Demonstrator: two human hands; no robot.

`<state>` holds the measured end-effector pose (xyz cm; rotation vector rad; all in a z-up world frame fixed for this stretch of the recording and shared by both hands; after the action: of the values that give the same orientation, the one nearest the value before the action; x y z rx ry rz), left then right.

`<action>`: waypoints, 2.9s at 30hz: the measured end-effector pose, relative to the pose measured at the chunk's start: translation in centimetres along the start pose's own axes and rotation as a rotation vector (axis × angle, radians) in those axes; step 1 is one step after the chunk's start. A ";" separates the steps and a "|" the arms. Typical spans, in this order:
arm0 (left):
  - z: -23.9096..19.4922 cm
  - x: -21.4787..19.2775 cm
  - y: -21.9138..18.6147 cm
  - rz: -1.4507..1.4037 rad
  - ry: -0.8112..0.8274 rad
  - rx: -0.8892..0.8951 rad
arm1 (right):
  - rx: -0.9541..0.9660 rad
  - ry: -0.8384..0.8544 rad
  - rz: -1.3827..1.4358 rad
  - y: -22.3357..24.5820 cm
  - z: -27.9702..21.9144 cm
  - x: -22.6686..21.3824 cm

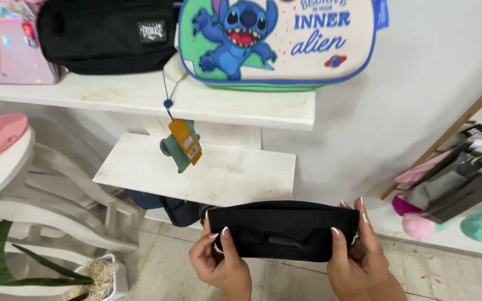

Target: A person organizes a thermos on a shelf, wipes down a display shelf with a yellow cloth, and then inspects and handles small pouches.

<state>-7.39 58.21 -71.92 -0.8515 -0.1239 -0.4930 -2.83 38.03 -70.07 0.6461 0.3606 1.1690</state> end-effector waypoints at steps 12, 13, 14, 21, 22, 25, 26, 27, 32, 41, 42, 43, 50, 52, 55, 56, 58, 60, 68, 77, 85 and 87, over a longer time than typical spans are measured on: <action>4.1 5.1 10.9 -0.271 0.106 -0.159 | -0.153 -0.143 0.073 -8.4 -0.1 9.8; 4.6 6.0 11.9 -0.281 0.103 -0.148 | -0.164 -0.151 0.080 -9.1 0.5 10.7; 4.7 6.8 12.9 -0.300 0.121 -0.134 | -0.167 -0.152 0.063 -9.7 1.0 11.3; 5.0 10.3 18.5 -0.295 0.302 -0.150 | -0.120 -0.158 0.024 -15.7 1.5 14.5; 5.2 10.6 18.7 -0.297 0.304 -0.160 | -0.120 -0.155 0.014 -16.8 1.8 14.8; 6.1 11.7 18.5 -0.195 0.418 -0.122 | -0.230 -0.117 0.069 -19.0 2.9 15.8; 6.3 12.0 18.3 -0.182 0.463 -0.104 | -0.204 -0.121 0.065 -19.3 3.3 16.1; 6.5 12.3 18.0 -0.170 0.509 -0.086 | -0.178 -0.125 0.061 -19.6 3.7 16.3; 6.7 13.5 17.4 -0.152 0.585 -0.044 | -0.139 -0.154 0.035 -19.9 4.8 16.8; 5.9 14.5 19.8 0.019 0.909 0.139 | -0.040 -0.099 0.055 -19.6 5.3 17.5; 5.9 14.4 20.0 0.045 0.914 0.164 | -0.065 -0.085 0.027 -19.6 5.3 17.5; 5.9 14.5 19.9 0.044 0.914 0.164 | -0.066 -0.085 0.027 -19.6 5.1 17.4; 5.6 13.9 19.9 0.068 0.904 0.231 | -0.217 0.128 -0.276 -19.3 3.2 17.5; 5.6 13.6 19.6 0.067 0.903 0.242 | -0.242 0.141 -0.303 -19.1 2.9 17.5; 5.2 13.3 19.5 0.088 0.926 0.260 | -0.251 0.141 -0.360 -18.9 2.1 17.3; 5.0 13.4 19.7 0.102 0.945 0.274 | -0.234 0.154 -0.375 -18.8 1.9 17.3; 4.9 13.5 19.8 0.105 0.961 0.298 | -0.226 0.156 -0.395 -18.6 1.6 17.2; 4.9 13.3 19.7 0.123 0.972 0.312 | -0.161 0.201 -0.432 -18.5 1.4 17.2; 4.3 13.2 20.5 0.319 0.958 0.455 | -0.116 0.207 -0.678 -18.1 0.9 18.2; 2.9 13.3 21.4 0.505 0.825 0.930 | -0.158 0.367 -0.922 -17.9 -0.6 19.5; 3.0 12.8 20.5 0.475 0.852 0.922 | -0.165 0.371 -0.928 -17.4 -1.0 18.7; 3.5 12.4 19.3 0.430 0.860 0.903 | -0.155 0.365 -0.919 -17.0 -1.1 17.9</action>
<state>12.85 66.99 -79.25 0.2635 0.5861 -0.3053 15.50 50.89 -80.60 0.0751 0.7678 0.4094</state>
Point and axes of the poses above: each hand's wrist, its own z-axis towards the middle knuckle, its own x-axis out of the palm, y = z × x, the point moved 3 cm from there along z, towards the middle knuckle, and after that the axes turned 8 degrees about x, right-handed, at the moved point
